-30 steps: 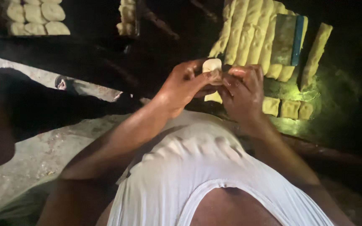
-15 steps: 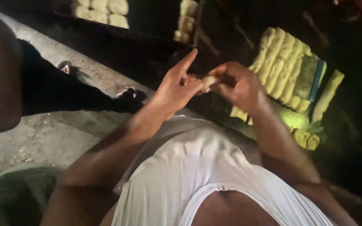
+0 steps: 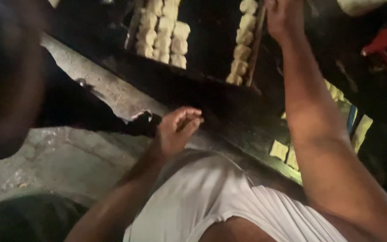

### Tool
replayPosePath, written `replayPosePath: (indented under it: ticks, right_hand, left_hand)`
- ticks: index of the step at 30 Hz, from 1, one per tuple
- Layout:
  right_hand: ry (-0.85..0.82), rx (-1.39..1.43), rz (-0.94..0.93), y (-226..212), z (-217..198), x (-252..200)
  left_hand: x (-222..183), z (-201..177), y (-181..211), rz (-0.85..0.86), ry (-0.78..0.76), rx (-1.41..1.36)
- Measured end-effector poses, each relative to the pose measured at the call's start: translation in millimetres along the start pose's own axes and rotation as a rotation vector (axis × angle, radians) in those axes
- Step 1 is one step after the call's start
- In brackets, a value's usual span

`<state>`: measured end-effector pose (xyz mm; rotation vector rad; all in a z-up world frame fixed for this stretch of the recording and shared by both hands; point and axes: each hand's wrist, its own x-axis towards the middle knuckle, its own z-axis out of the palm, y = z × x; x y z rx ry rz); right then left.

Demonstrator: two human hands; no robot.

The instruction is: The person prepares bread dough by folding it on a table, cutting the dough into strips with a bench scraper, then shaping small pieces of dough by hand and placing them onto a baking tray.

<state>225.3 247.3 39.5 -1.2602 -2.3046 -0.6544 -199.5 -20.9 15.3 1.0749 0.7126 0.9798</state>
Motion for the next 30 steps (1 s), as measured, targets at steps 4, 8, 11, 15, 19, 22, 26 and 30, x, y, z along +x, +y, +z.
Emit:
replayPosePath:
  ticks: [4,8,11,15,19,22,26,30]
  right_hand:
    - [-0.330,0.030,0.424,-23,-17,41]
    - [-0.748,0.055,0.522,-61,-35,88]
    - [-0.696,0.078,0.367,-75,-45,105]
    - [-0.713,0.133,0.597,-80,-61,104]
    - [-0.728,-0.010,0.313,-79,-58,99]
    - [-0.635,-0.023,0.350,-69,-96,74]
    - [-0.240,0.092,0.215,-68,-193,-21]
    - [-0.326,0.287,0.501,-104,-253,-126]
  left_hand:
    - [-7,-9,-11,-0.159,0.087,0.007]
    - [-4,-21,-17,-0.210,-0.005,0.211]
    - [-2,-18,-21,-0.117,0.044,0.124]
    - [-5,-20,-13,-0.149,0.041,0.120]
    - [3,-15,-5,-0.095,-0.035,0.362]
    - [8,-3,-6,-0.035,-0.064,0.468]
    - [7,20,-11,-0.036,-0.074,0.380]
    - [9,46,-23,-0.068,-0.152,0.364]
